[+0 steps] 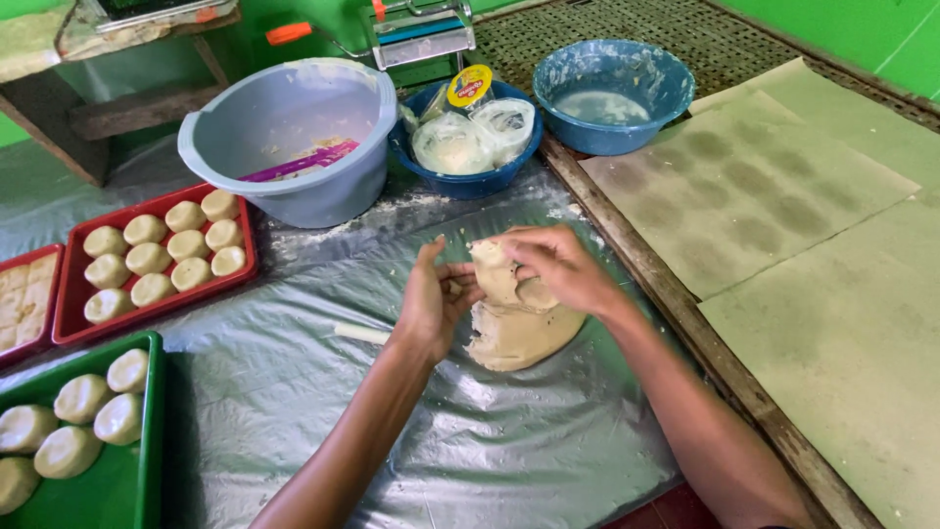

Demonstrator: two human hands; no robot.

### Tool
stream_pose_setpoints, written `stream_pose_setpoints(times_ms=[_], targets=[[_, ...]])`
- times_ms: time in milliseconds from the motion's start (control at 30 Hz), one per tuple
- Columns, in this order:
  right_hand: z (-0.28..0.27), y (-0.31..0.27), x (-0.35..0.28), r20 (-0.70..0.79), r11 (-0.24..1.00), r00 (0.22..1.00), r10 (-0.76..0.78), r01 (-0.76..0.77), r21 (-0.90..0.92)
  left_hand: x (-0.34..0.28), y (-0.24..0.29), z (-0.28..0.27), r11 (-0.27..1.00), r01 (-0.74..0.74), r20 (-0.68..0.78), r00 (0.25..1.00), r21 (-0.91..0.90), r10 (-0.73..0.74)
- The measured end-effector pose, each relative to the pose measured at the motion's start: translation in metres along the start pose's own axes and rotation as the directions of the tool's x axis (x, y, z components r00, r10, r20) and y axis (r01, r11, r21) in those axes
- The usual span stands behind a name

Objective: The recorder is shaping and filling dough balls on a kitchen workbench.

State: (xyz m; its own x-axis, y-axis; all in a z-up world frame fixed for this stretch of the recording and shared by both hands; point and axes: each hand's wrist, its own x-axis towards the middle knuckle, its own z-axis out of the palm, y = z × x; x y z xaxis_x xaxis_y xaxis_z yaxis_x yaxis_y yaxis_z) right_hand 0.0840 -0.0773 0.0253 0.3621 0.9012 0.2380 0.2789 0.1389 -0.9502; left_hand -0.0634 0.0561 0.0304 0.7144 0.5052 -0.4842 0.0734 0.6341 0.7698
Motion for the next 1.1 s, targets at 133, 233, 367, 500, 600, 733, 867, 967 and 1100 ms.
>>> stream_pose_setpoints(times_ms=[133, 233, 367, 500, 600, 733, 867, 967, 1100], targets=[[0.016, -0.021, -0.006, 0.039, 0.987, 0.988, -0.150, 0.152, -0.053, -0.029, 0.004, 0.005, 0.997, 0.042, 0.044, 0.998, 0.059, -0.044], [0.033, -0.047, -0.011, 0.139, 0.957, 0.949, -0.282, 0.288, -0.025, -0.047, 0.002, 0.010, 0.998, 0.042, 0.168, 0.985, 0.043, -0.049], [0.042, -0.044, -0.016, 0.152, 0.947, 0.948, -0.281, 0.299, -0.119, -0.032, -0.014, 0.001, 0.985, -0.025, 0.136, 0.990, -0.170, 0.049], [0.042, -0.055, -0.011, 0.054, 0.873, 0.928, -0.369, 0.366, -0.321, -0.017, -0.016, -0.002, 0.922, -0.353, -0.046, 0.936, -0.159, 0.350], [0.029, -0.053, -0.009, -0.001, 0.870, 0.924, -0.382, 0.360, -0.336, -0.024, -0.009, -0.009, 0.905, -0.420, -0.084, 0.906, -0.070, 0.414], [0.005, -0.038, -0.004, -0.102, 0.852, 0.907, -0.408, 0.339, -0.399, -0.017, -0.015, -0.021, 0.878, -0.479, -0.035, 0.877, 0.021, 0.479], [-0.007, -0.048, -0.012, -0.106, 0.714, 0.924, -0.368, 0.208, -0.668, -0.023, -0.016, -0.019, 0.906, -0.407, 0.044, 0.913, 0.114, 0.405], [-0.013, -0.064, -0.019, -0.048, 0.710, 0.975, -0.219, 0.126, -0.693, -0.010, -0.021, -0.017, 0.929, -0.370, 0.013, 0.929, 0.024, 0.370], [-0.025, -0.069, -0.025, -0.004, 0.734, 0.970, 0.243, -0.187, -0.652, -0.011, -0.024, -0.017, 0.954, -0.221, 0.118, 0.962, -0.202, 0.247]])
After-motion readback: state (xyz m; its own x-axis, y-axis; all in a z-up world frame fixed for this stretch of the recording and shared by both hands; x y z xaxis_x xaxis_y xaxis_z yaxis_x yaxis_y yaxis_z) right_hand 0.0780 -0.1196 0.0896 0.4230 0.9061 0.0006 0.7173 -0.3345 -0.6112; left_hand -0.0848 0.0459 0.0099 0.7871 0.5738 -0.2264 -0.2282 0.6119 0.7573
